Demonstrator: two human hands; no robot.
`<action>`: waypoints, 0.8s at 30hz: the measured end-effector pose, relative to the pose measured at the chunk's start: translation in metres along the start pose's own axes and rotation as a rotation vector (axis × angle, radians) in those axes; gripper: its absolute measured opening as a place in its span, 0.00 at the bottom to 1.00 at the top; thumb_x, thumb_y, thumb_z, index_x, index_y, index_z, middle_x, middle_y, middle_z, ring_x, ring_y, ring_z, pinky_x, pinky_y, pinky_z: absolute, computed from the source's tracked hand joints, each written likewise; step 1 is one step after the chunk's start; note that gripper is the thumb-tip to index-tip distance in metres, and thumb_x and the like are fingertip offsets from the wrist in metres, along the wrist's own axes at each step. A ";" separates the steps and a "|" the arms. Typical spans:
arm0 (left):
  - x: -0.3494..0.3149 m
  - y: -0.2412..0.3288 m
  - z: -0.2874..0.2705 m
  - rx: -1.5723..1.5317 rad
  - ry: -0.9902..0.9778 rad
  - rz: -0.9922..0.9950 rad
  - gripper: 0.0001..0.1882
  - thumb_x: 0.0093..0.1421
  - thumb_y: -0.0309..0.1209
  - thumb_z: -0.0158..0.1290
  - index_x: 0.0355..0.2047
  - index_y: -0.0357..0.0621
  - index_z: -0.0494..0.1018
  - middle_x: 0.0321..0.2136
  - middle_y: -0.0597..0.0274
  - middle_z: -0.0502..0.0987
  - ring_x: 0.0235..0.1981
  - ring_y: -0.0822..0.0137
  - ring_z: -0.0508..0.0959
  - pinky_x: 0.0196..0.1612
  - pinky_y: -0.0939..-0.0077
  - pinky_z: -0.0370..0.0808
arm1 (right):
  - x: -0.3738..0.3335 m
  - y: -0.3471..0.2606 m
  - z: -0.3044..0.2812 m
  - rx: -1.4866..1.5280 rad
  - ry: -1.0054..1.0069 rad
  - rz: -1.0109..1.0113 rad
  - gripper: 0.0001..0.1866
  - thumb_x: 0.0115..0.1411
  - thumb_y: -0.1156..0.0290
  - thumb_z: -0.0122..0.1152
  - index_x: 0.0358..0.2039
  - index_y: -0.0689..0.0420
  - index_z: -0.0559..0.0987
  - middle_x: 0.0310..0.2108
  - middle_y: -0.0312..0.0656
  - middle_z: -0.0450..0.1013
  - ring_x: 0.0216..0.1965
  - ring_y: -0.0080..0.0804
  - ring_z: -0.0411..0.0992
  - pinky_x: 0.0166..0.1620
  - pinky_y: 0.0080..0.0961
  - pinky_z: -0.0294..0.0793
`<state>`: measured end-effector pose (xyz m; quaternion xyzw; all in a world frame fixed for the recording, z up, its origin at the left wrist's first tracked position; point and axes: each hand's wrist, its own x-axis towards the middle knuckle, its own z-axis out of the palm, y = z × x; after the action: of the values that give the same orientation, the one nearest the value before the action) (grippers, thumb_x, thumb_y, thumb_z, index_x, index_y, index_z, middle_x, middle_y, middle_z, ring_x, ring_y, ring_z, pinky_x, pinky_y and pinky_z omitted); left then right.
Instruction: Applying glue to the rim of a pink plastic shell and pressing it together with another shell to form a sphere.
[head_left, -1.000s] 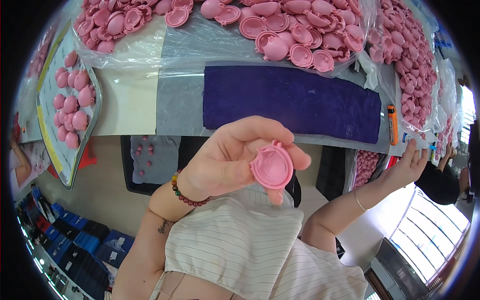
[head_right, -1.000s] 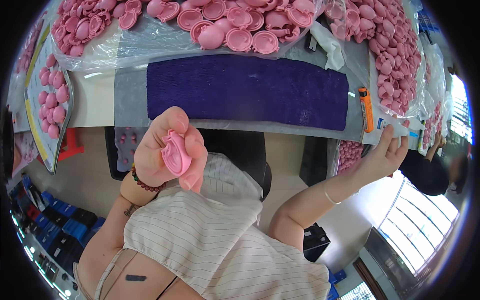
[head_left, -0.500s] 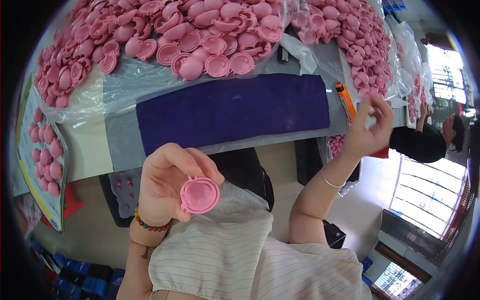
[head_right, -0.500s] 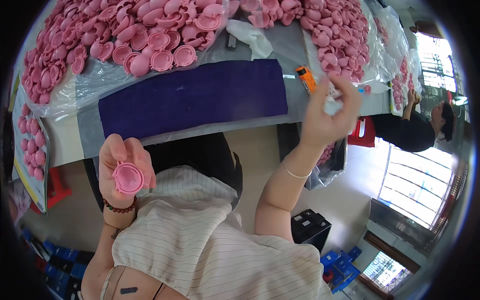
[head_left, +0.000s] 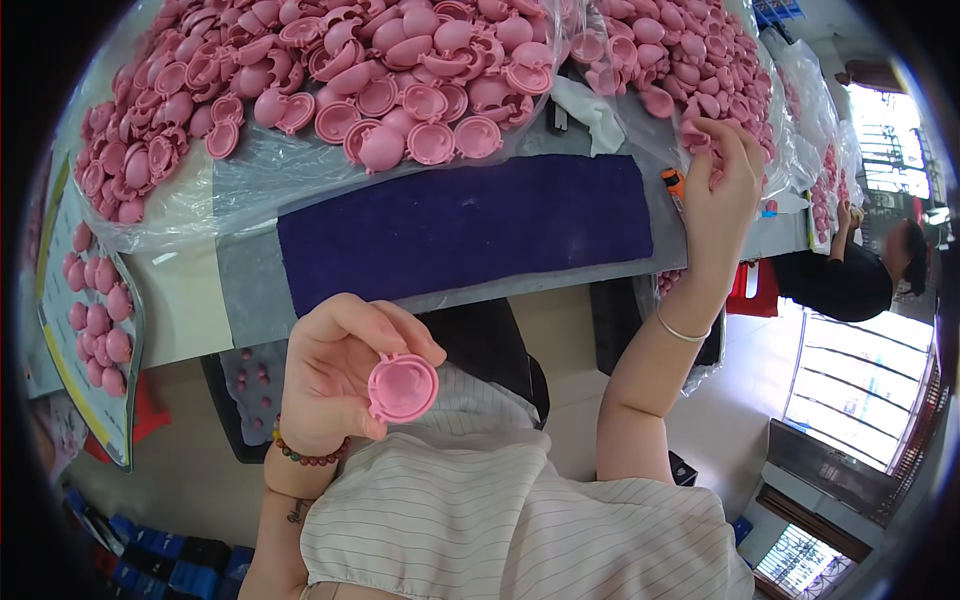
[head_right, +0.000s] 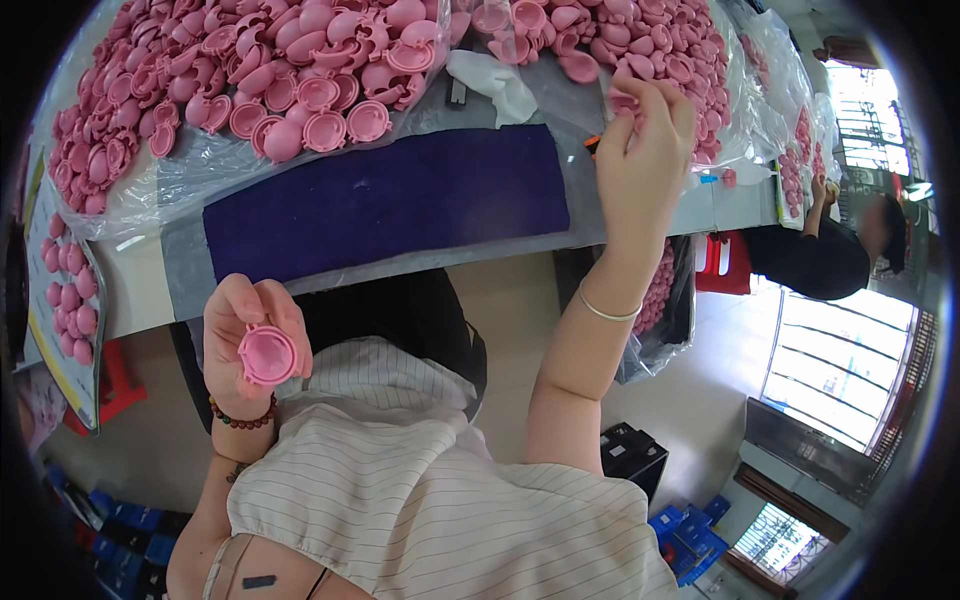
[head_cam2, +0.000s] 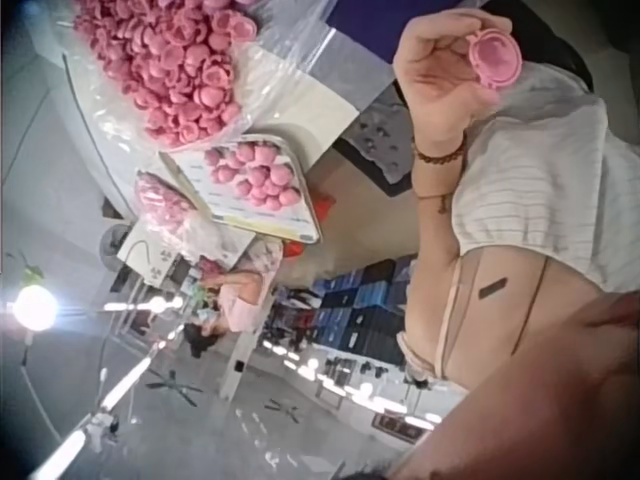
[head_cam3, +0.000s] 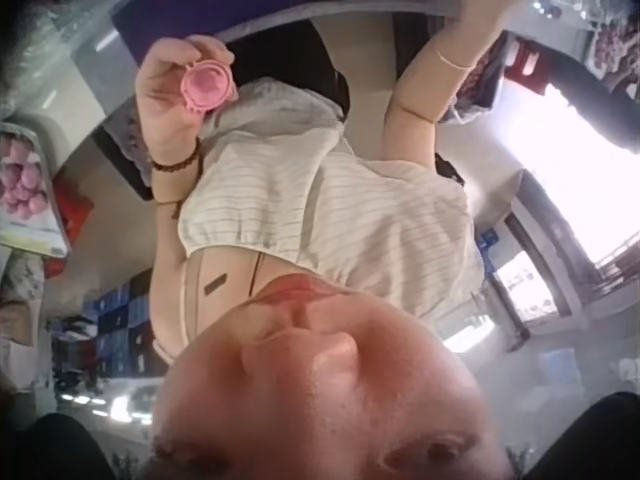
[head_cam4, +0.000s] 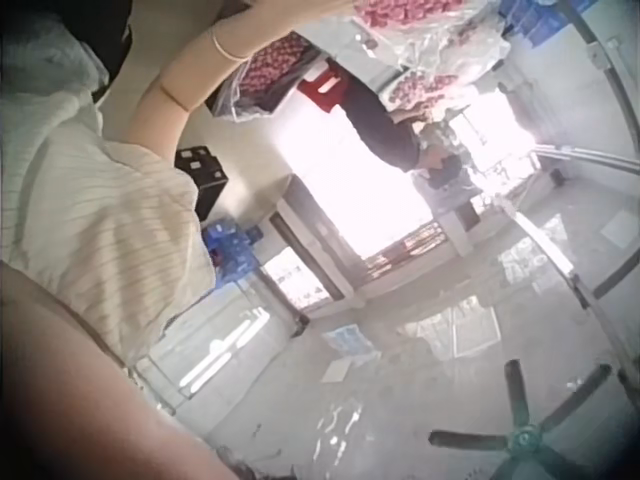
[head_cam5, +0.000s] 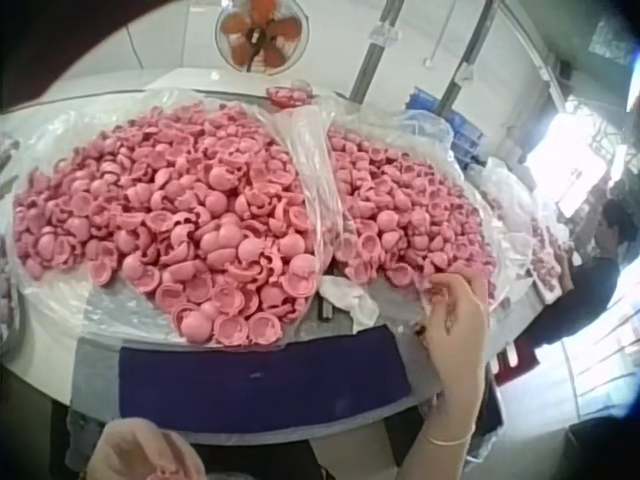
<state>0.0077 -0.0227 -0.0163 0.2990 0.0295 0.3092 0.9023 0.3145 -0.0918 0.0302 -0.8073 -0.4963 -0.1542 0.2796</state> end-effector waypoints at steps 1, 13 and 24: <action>0.001 0.000 0.000 0.000 0.000 0.000 0.25 0.34 0.28 0.64 0.32 0.38 0.65 0.31 0.48 0.70 0.35 0.64 0.72 0.38 0.77 0.70 | -0.001 0.002 0.001 -0.115 0.044 -0.011 0.10 0.48 0.73 0.48 0.33 0.57 0.73 0.36 0.46 0.67 0.38 0.39 0.65 0.43 0.28 0.61; 0.000 0.000 0.000 -0.034 -0.043 -0.012 0.24 0.34 0.24 0.62 0.33 0.36 0.65 0.33 0.44 0.70 0.35 0.63 0.72 0.39 0.76 0.69 | 0.000 0.005 0.016 -0.018 -0.102 -0.004 0.08 0.46 0.76 0.50 0.30 0.61 0.71 0.27 0.40 0.69 0.29 0.28 0.66 0.36 0.21 0.63; 0.001 0.003 -0.002 -0.065 -0.044 0.041 0.24 0.35 0.23 0.62 0.34 0.35 0.64 0.34 0.43 0.69 0.37 0.61 0.72 0.40 0.74 0.69 | -0.031 -0.076 -0.001 0.598 -0.277 0.000 0.07 0.51 0.79 0.43 0.30 0.64 0.70 0.25 0.40 0.65 0.27 0.23 0.65 0.32 0.15 0.63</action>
<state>0.0062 -0.0194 -0.0164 0.2768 -0.0065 0.3219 0.9054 0.2325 -0.0879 0.0371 -0.7026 -0.5530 0.1095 0.4342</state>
